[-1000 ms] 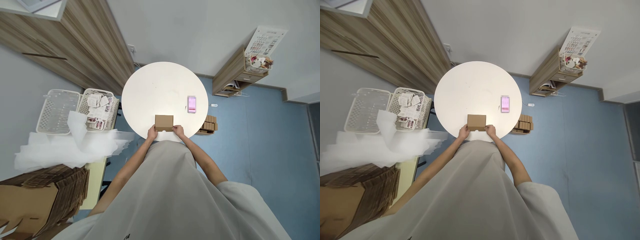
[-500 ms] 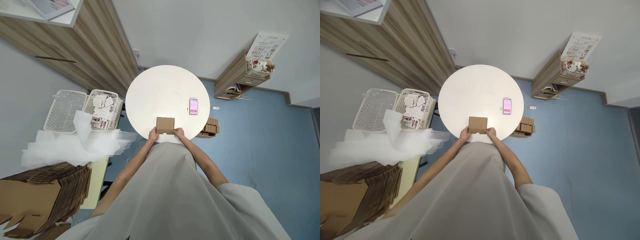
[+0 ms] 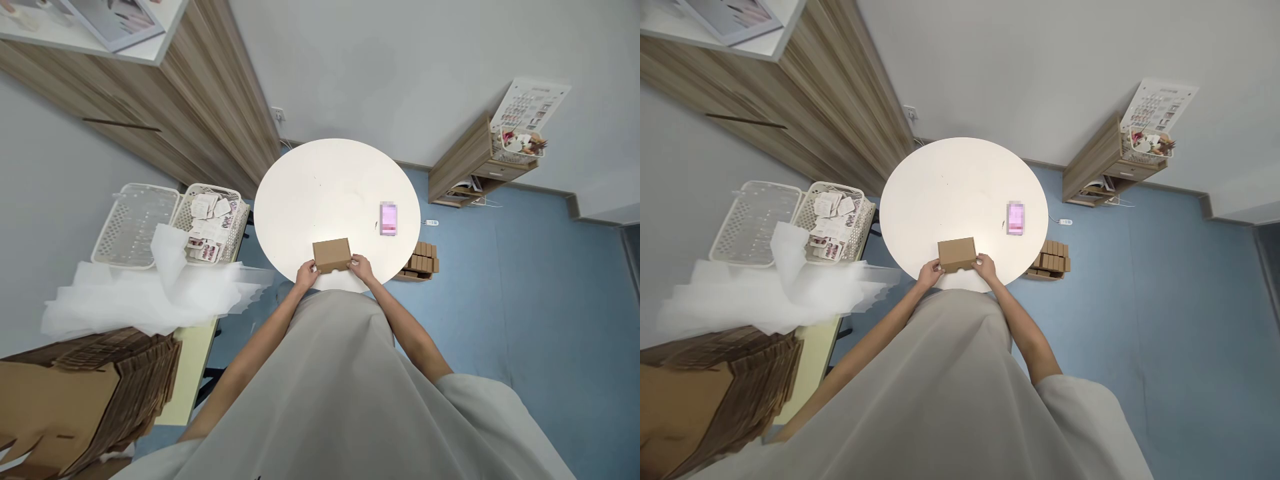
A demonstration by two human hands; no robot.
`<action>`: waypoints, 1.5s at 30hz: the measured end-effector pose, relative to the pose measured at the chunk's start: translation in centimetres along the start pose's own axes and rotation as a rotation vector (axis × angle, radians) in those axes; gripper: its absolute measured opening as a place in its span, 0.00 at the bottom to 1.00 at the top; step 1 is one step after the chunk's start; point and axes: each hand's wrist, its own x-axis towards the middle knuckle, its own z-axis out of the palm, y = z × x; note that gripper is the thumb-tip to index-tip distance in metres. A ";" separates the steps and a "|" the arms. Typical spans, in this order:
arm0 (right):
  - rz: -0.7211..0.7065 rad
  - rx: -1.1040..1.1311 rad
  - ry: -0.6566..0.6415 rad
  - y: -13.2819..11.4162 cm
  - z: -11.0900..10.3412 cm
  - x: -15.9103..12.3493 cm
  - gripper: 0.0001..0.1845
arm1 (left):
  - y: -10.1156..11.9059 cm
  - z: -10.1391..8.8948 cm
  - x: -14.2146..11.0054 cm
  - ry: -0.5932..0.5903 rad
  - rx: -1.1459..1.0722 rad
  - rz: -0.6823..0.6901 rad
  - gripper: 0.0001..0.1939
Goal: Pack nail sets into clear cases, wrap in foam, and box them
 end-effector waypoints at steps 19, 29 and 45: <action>-0.116 0.436 0.045 1.2 -1.6 -1.7 0.27 | 0.7 -3.1 -0.1 -0.058 -0.307 -0.021 0.27; -0.129 0.347 0.027 1.7 -0.6 -1.8 0.27 | -0.5 -2.8 0.0 -0.124 -0.343 -0.024 0.34; -0.101 0.462 0.034 2.4 0.3 0.4 0.31 | 0.0 -1.0 -0.3 0.007 -0.452 -0.099 0.31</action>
